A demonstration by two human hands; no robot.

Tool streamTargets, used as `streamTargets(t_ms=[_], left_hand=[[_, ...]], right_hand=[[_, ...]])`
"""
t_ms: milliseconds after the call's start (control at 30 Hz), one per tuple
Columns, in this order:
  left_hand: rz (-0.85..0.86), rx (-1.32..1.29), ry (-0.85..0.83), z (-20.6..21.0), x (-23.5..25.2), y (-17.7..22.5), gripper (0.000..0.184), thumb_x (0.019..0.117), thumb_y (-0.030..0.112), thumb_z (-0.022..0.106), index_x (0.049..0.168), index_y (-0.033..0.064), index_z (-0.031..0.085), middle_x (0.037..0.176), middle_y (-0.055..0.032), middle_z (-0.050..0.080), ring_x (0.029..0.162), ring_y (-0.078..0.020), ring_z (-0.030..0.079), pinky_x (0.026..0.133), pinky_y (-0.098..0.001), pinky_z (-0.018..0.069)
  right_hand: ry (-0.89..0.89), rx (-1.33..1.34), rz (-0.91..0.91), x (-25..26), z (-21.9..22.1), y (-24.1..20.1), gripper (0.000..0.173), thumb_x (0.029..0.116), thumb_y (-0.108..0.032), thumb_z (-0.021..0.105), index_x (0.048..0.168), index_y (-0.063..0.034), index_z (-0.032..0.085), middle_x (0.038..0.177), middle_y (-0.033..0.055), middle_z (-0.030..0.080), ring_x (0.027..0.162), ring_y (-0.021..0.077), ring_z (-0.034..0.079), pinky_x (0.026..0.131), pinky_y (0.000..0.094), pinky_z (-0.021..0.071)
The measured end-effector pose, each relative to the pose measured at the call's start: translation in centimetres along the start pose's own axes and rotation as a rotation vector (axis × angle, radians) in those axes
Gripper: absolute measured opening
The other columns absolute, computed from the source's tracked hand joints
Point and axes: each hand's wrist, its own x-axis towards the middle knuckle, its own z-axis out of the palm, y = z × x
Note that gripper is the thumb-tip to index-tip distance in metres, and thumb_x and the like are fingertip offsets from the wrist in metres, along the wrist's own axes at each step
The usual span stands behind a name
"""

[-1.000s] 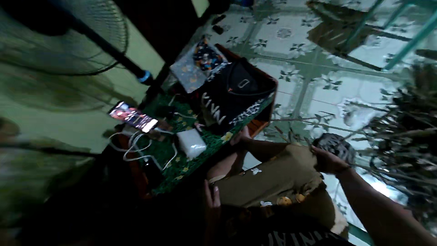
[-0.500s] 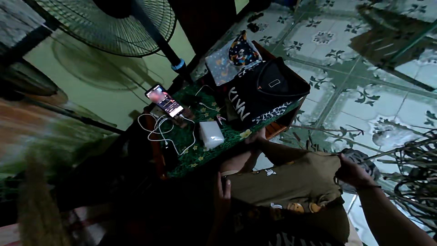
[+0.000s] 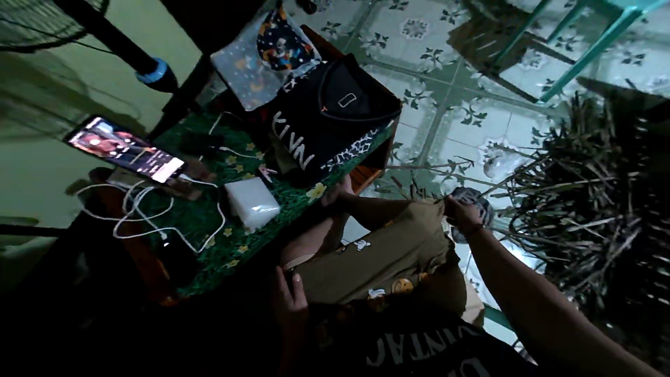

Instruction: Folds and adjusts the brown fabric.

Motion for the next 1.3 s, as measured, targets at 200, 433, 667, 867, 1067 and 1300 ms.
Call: streamTargets(t_ms=[200,433,667,867,1067,1300], left_hand=[[0.34,0.161,-0.08,-0.7,-0.6,9.6,0.073,0.1071,0.051,0.031,0.158,-0.0017,0.033,0.164,-0.0262,0.028,0.154,-0.0435,0.022,0.121,-0.0682,0.0139],[0.412,0.356,-0.284,4.6,-2.4,11.4,0.071,0.1044,0.056,0.03,0.158,0.0119,0.04,0.165,-0.0148,0.034,0.152,-0.041,0.029,0.115,-0.0759,0.0141],[0.117,0.379,-0.071,0.8,-2.9,2.5,0.072,0.1045,0.056,0.032,0.16,0.0113,0.036,0.167,-0.018,0.027,0.153,-0.0459,0.023,0.112,-0.0752,0.0236],[-0.102,-0.166,-0.108,-0.3,-2.1,-0.1,0.07,0.1065,0.042,0.045,0.162,0.0048,0.025,0.168,-0.02,0.022,0.155,-0.0294,0.024,0.125,-0.0452,0.0254],[-0.576,-0.457,-0.247,-2.3,-0.9,-0.1,0.058,0.1129,0.04,0.026,0.157,0.0029,0.035,0.16,-0.0185,0.038,0.147,-0.0222,0.039,0.121,-0.0416,0.0325],[-0.888,-0.66,-0.296,-6.1,0.5,4.6,0.045,0.1139,0.017,0.025,0.149,-0.0069,0.039,0.146,-0.023,0.048,0.125,-0.0239,0.053,0.107,-0.0366,0.0421]], right_hand=[[-0.041,-0.394,-0.627,-6.9,3.1,-3.8,0.04,0.1069,-0.029,0.053,0.137,-0.0022,0.059,0.135,0.02,0.061,0.119,0.0334,0.062,0.101,0.0539,0.0508],[-0.285,-0.969,-1.093,-16.5,8.5,0.6,0.045,0.1013,-0.043,0.056,0.142,-0.0248,0.062,0.155,0.0036,0.051,0.152,0.0362,0.032,0.119,0.0724,0.0183],[-0.223,-1.033,-0.836,-11.9,4.1,1.8,0.077,0.0963,-0.075,0.038,0.161,-0.034,0.034,0.172,0.0082,0.017,0.156,0.0436,0.015,0.114,0.0747,0.0255],[-0.344,-0.564,-0.417,-9.9,2.4,1.7,0.097,0.0922,-0.071,0.053,0.166,-0.0232,0.013,0.169,0.013,0.022,0.152,0.0285,0.032,0.119,0.0554,0.035],[-0.399,-0.375,-0.288,-9.5,2.3,2.0,0.082,0.1043,-0.057,0.039,0.166,-0.0149,0.007,0.17,0.0131,0.021,0.152,0.0217,0.031,0.122,0.0417,0.0334],[-0.398,-0.442,-0.269,-9.4,2.2,1.8,0.072,0.1081,-0.055,0.023,0.166,-0.0125,0.014,0.172,0.0111,0.011,0.157,0.0205,0.017,0.127,0.0436,0.019]])
